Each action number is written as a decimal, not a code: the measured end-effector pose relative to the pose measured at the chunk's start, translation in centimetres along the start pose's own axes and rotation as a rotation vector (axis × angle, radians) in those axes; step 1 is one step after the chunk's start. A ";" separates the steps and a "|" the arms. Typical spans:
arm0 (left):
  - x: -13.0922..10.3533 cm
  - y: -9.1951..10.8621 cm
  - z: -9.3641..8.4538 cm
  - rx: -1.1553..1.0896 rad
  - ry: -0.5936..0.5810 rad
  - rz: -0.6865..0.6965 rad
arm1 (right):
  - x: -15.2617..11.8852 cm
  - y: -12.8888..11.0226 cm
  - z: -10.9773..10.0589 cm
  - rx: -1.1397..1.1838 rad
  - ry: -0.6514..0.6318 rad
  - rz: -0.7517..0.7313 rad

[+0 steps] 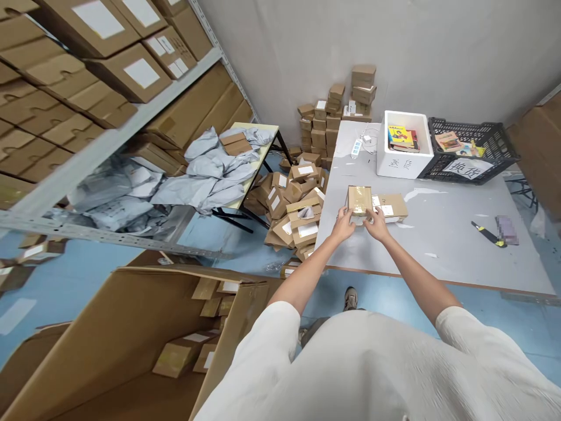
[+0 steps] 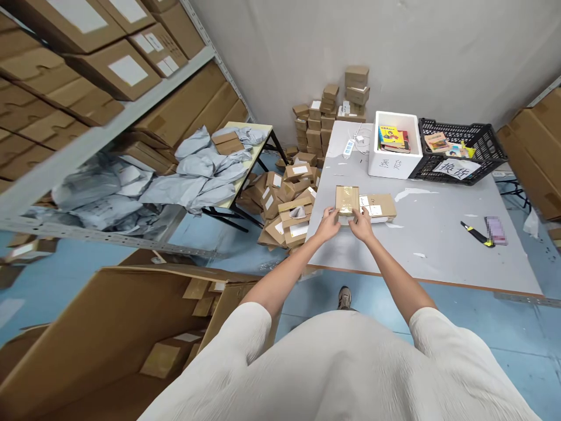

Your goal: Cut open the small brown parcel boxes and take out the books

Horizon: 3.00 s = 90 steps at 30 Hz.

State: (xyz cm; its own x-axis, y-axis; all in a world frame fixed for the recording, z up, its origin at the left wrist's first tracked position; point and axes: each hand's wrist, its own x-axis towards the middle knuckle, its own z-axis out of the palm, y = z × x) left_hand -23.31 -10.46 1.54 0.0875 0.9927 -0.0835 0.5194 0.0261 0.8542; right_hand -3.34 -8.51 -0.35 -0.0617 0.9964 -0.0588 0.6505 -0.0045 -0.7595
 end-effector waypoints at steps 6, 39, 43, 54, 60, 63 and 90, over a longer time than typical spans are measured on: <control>-1.2 0.4 -0.8 0.023 0.006 0.016 | -0.6 -1.7 -0.1 -0.002 0.063 -0.050; -51.7 -29.1 -29.0 -0.042 0.859 -0.544 | -25.2 -33.5 45.2 0.017 -0.877 -0.854; -55.0 -31.6 -28.9 -0.116 0.928 -0.677 | -26.3 -34.4 49.4 -0.029 -0.975 -0.860; -54.2 -39.3 -28.6 -0.286 1.022 -0.902 | -23.8 -34.8 61.8 -0.414 -1.139 -0.680; -50.6 -45.5 -25.8 -0.379 0.974 -0.935 | -21.8 -30.1 68.4 -0.653 -1.103 -0.515; -48.8 -49.4 -24.0 -0.407 0.934 -0.921 | -20.6 -26.7 71.8 -0.699 -1.066 -0.455; -41.7 -68.0 -14.2 -0.619 0.930 -0.985 | -19.6 -11.8 87.2 -0.818 -0.766 -0.519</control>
State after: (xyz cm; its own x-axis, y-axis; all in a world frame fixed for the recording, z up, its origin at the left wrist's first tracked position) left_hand -74.36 -51.93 -45.76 -0.7595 0.2589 -0.5968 -0.4093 0.5230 0.7477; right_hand -75.84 -35.38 -46.73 -0.7018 0.5565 -0.4447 0.6820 0.7053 -0.1935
